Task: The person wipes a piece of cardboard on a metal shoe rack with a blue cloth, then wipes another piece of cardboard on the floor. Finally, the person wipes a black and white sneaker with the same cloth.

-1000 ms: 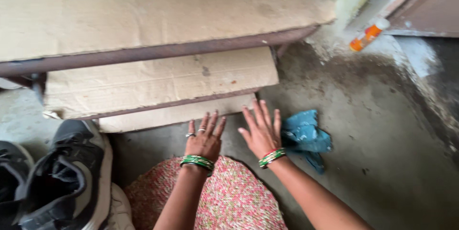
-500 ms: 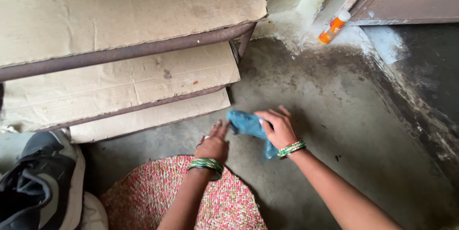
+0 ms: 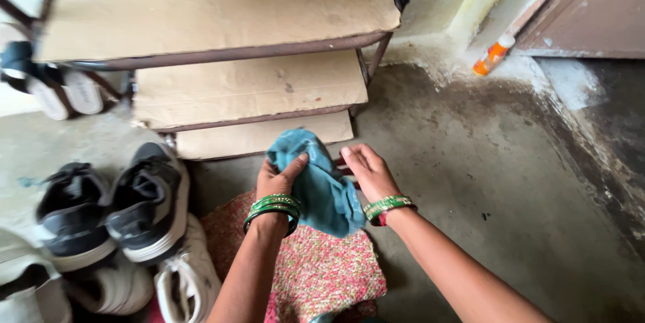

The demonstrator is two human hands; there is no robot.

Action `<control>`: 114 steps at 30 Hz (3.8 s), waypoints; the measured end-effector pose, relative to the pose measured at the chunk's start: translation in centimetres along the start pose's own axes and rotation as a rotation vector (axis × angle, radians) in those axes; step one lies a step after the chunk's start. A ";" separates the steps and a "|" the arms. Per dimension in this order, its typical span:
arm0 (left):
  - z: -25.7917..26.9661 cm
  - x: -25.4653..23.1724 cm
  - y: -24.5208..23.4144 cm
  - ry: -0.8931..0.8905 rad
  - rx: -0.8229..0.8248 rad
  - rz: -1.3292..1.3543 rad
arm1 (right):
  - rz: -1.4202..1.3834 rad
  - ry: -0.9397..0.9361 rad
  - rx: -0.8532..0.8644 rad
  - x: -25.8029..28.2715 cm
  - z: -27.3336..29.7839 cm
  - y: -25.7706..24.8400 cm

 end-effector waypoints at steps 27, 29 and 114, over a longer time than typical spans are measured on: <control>13.2 -16.3 -9.6 0.373 0.217 -1.013 | -0.072 0.066 0.450 14.8 2.0 10.4; 13.7 -16.8 -9.7 0.830 -0.052 -1.240 | -0.168 0.206 0.425 14.6 1.7 10.5; 6.9 -16.7 -13.2 0.225 0.039 -0.343 | -0.245 -0.014 0.274 13.9 0.6 12.4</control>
Point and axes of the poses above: each hand's wrist, its own z-axis away from the middle knuckle, its own y-axis out of the palm, x = y × z, the point moved 5 cm from there along -z, towards the middle knuckle, and after that the axes turned 3 degrees about -z, right-handed, at the moved point
